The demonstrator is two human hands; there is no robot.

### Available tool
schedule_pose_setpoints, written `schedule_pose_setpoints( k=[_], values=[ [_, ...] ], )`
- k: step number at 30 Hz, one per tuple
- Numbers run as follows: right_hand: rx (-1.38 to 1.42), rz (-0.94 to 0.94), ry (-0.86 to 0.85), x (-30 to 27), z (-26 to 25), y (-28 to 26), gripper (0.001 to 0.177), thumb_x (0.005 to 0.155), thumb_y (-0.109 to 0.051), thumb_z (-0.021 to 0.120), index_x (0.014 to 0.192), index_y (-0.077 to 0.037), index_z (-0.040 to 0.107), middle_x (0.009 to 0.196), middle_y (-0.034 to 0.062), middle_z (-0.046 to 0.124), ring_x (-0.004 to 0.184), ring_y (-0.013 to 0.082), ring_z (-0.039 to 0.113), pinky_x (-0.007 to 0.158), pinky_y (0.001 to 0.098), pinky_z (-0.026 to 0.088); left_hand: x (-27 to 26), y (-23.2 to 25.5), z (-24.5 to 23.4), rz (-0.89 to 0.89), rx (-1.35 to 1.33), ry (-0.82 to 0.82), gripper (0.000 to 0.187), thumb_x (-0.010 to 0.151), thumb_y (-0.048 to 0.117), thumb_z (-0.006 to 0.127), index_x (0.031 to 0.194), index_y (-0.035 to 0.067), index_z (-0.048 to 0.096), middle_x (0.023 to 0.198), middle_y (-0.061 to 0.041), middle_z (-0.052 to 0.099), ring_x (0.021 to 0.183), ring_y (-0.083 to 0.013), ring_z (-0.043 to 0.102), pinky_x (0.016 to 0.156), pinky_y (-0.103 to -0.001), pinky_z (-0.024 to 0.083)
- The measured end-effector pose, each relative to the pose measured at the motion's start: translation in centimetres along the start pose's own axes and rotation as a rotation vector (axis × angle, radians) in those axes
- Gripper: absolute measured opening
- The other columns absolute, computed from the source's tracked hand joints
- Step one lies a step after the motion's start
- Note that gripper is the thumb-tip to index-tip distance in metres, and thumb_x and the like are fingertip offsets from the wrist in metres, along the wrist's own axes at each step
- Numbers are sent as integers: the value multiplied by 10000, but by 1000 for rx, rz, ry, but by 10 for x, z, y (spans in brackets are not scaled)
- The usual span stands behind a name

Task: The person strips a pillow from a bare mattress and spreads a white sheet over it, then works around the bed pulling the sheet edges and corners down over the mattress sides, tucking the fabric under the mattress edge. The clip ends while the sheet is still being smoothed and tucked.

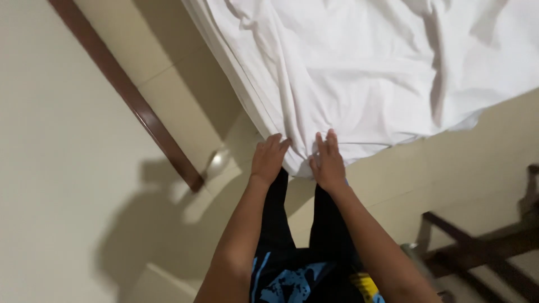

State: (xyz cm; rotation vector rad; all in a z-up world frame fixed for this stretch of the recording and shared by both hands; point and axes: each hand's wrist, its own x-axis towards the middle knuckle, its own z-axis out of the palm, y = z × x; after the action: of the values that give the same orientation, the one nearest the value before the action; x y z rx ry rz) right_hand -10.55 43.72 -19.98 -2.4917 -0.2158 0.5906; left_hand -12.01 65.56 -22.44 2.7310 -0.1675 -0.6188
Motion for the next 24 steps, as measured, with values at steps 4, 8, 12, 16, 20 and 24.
schedule_pose_setpoints(
  k=[4, 8, 12, 16, 20, 24],
  values=[
    [52, 165, 25, -17, 16, -22, 771, 929, -199, 682, 1603, -86, 326, 1675, 288, 192, 1548, 468, 213, 1176, 506, 341, 22, -28, -24, 439, 141, 77, 284, 954, 159, 622, 1233, 166, 673, 1320, -33, 576, 1256, -227, 530, 957, -453, 468],
    [117, 280, 78, -27, 25, -39, 795, 891, -190, 689, 1597, -117, 331, 1679, 284, 182, 1537, 459, 219, 1158, 494, 355, 52, -40, -33, 749, 234, 289, 306, 818, 196, 636, 1120, 193, 686, 1271, 7, 614, 1206, -203, 543, 931, -437, 471],
    [120, 344, 143, -31, 42, -54, 822, 861, -201, 715, 1588, -119, 341, 1663, 294, 206, 1521, 458, 236, 1145, 499, 361, 69, -41, -12, 890, 330, 249, 200, 877, 184, 644, 1075, 177, 671, 1235, 7, 634, 1254, -216, 551, 951, -419, 474],
    [141, 379, 201, -37, 38, -70, 829, 832, -209, 739, 1563, -90, 366, 1606, 300, 303, 1476, 448, 317, 1146, 506, 362, 57, -19, -12, 732, 234, 222, 178, 875, 148, 609, 1049, 124, 636, 1135, -44, 649, 1167, -238, 574, 951, -432, 463],
    [75, 333, 247, -56, 26, -86, 790, 801, -213, 763, 1504, -78, 431, 1510, 256, 447, 1411, 420, 414, 1129, 505, 365, 8, -4, -51, 564, 6, 113, 130, 895, 118, 580, 1019, 81, 589, 925, -94, 649, 936, -299, 608, 888, -451, 435],
    [93, 232, 265, -75, 33, -116, 674, 791, -225, 777, 1401, -94, 524, 1393, 193, 545, 1334, 377, 488, 1084, 503, 377, -49, -3, -71, 558, -64, 210, 87, 903, 117, 585, 986, 89, 579, 869, -116, 639, 874, -331, 613, 846, -454, 427]
  ],
)
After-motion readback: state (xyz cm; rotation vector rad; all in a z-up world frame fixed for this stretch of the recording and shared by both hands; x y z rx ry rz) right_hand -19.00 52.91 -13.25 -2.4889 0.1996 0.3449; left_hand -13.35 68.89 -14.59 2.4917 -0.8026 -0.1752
